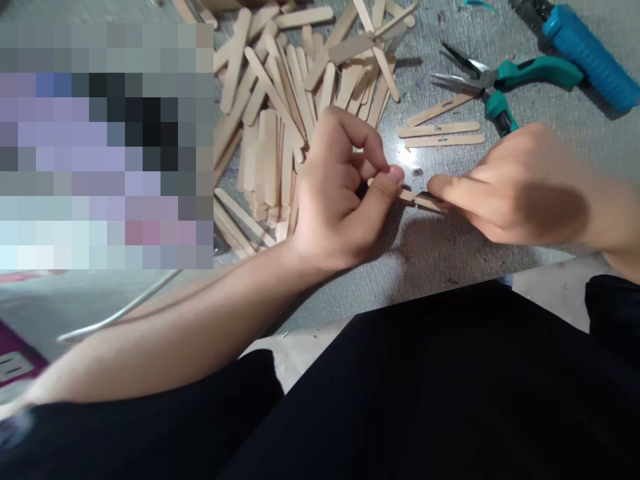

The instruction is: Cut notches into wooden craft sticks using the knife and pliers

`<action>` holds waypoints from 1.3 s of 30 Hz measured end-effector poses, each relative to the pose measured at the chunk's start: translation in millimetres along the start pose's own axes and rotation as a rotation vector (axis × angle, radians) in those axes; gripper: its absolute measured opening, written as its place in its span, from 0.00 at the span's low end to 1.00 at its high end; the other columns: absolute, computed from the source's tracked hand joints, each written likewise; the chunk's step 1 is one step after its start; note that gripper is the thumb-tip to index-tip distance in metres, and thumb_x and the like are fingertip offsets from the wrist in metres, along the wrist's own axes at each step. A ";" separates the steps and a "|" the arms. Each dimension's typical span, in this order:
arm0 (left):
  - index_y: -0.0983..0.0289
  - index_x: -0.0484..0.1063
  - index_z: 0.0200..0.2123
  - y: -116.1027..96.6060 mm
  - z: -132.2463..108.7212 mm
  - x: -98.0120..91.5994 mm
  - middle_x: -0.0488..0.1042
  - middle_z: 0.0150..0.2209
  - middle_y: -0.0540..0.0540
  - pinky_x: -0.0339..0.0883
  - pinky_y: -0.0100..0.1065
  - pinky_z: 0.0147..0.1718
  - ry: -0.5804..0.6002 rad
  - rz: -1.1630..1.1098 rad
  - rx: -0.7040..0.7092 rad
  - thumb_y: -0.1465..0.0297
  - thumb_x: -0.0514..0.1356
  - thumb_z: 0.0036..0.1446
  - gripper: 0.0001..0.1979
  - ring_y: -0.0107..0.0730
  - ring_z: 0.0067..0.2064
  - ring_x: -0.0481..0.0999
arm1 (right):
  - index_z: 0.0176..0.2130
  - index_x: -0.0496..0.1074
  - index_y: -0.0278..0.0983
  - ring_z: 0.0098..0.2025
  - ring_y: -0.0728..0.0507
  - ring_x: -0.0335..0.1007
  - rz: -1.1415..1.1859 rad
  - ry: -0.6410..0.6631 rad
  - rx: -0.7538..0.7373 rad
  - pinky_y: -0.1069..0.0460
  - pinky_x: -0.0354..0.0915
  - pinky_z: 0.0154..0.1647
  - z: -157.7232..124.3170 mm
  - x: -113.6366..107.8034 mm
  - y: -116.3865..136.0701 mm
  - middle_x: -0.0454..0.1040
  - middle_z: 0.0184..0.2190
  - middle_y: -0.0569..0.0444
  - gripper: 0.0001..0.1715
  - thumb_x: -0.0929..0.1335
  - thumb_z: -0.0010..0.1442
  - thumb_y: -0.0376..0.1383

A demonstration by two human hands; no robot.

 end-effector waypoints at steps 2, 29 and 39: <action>0.55 0.74 0.49 -9.1 3.4 4.6 0.64 0.29 0.41 0.65 0.28 0.25 -0.012 -0.118 0.114 0.47 0.71 0.76 0.20 0.17 0.21 0.62 | 0.49 0.85 0.41 0.23 0.44 0.51 0.027 -0.035 0.039 0.46 0.41 0.26 1.0 1.2 -1.0 0.61 0.19 0.59 0.24 0.60 0.79 0.35; 0.58 0.89 0.56 -42.0 -4.2 16.6 0.91 0.36 0.53 0.87 0.32 0.31 0.035 -0.234 -0.062 0.64 0.76 0.72 0.12 0.34 0.31 0.91 | 0.41 0.68 0.44 0.24 0.46 0.60 0.811 -0.404 0.433 0.45 0.55 0.35 -5.7 18.8 -2.2 0.69 0.21 0.63 0.06 0.66 0.75 0.39; 0.54 0.88 0.56 -38.5 -4.4 17.5 0.91 0.35 0.52 0.86 0.35 0.29 0.063 -0.271 -0.065 0.64 0.74 0.75 0.10 0.35 0.31 0.90 | 0.40 0.67 0.45 0.23 0.47 0.52 1.039 -0.365 0.396 0.46 0.56 0.32 -3.6 22.0 -8.4 0.64 0.20 0.66 0.07 0.68 0.75 0.38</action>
Point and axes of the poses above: each hand's wrist, its own z-axis towards the middle knuckle, its own x-axis out of the palm, y = z × x, the point moved 5 cm from there along z, towards the middle knuckle
